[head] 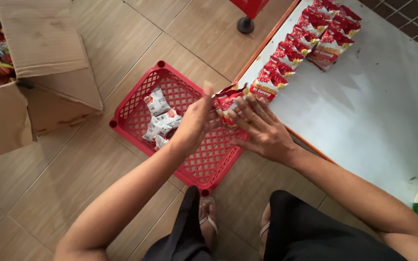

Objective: The person opens a cardboard box and transfers small snack packets into a red plastic basket. They then pick up the packets from the basket and arrange them in neat rows on a white surface.

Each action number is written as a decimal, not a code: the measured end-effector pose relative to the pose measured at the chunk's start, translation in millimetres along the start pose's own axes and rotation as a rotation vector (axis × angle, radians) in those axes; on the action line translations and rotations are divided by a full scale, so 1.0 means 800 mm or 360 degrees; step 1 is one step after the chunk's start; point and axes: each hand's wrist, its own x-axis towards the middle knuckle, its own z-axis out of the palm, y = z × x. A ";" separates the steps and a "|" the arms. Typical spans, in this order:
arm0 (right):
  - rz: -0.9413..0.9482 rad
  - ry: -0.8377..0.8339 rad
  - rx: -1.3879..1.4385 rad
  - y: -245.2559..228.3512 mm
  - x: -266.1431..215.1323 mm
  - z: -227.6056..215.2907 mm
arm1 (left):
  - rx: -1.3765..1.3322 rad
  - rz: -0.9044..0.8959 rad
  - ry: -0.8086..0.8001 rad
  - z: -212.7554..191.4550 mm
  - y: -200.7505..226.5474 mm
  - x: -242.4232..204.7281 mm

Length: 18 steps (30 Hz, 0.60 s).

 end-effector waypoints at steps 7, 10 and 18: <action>0.0052 0.0037 0.0300 -0.010 -0.009 -0.009 | 0.0638 0.0200 -0.0198 0.027 0.037 -0.035; 0.0142 0.0023 0.0406 -0.021 -0.003 -0.019 | 0.0621 0.0122 -0.0181 0.027 0.040 -0.034; 0.0936 0.0493 0.1149 -0.035 0.029 -0.059 | 0.0375 0.0161 -0.0020 0.039 0.015 -0.022</action>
